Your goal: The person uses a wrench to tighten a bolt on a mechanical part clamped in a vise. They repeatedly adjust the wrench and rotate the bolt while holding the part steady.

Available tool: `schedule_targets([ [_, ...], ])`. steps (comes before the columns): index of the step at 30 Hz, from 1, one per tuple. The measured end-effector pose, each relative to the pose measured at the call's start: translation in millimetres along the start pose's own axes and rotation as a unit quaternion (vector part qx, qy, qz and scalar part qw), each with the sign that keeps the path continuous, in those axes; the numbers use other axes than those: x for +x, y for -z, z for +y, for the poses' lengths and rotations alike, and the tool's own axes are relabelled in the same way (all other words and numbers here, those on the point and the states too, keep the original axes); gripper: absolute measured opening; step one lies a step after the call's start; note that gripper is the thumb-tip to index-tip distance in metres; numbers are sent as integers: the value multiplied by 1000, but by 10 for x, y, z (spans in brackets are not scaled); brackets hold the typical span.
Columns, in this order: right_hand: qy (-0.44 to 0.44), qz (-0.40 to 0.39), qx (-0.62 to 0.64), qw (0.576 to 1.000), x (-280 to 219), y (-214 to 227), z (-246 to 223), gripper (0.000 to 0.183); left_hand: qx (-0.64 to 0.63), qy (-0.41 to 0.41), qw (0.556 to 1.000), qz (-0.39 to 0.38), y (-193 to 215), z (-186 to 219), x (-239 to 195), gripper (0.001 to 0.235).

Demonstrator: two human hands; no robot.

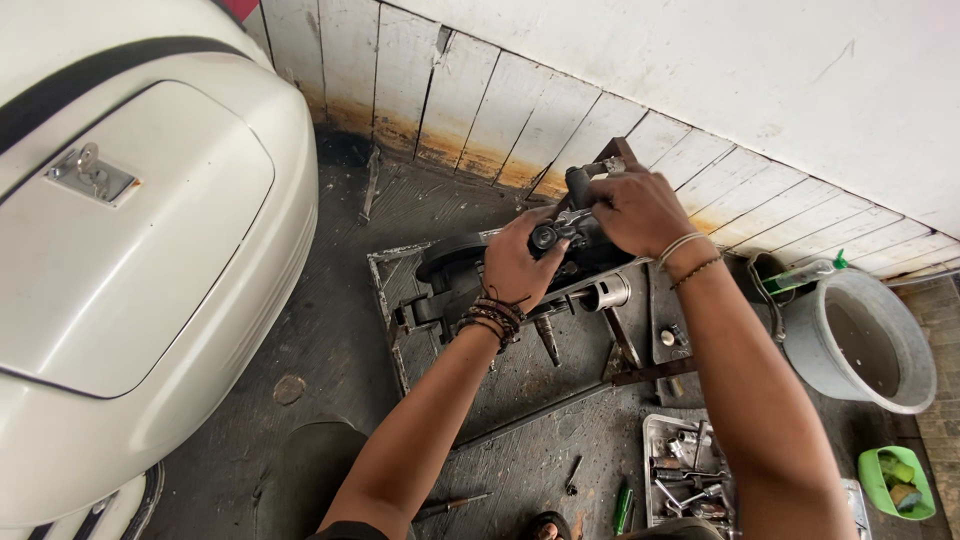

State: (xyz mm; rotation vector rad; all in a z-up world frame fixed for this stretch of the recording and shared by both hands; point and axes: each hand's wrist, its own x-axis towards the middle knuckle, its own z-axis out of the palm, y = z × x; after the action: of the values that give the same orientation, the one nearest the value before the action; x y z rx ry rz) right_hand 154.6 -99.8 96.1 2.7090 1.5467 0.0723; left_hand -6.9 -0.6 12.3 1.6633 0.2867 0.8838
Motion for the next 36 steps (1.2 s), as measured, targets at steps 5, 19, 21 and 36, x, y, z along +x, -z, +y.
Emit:
schedule_targets([
  [5,58,14,-53,997,184,104,-58,20,-2,-4,1000,14,-46,-97,-13,33],
  [19,189,82,-159,966,500,-161,-136,16,-11,23,1000,17,-50,-106,-12,23],
  [21,202,93,-176,959,456,-124,-227,15,5,20,1000,22,-51,-81,-3,23],
  [36,219,139,-118,959,217,-466,277,8,-18,16,1000,10,-40,-78,-3,20],
])
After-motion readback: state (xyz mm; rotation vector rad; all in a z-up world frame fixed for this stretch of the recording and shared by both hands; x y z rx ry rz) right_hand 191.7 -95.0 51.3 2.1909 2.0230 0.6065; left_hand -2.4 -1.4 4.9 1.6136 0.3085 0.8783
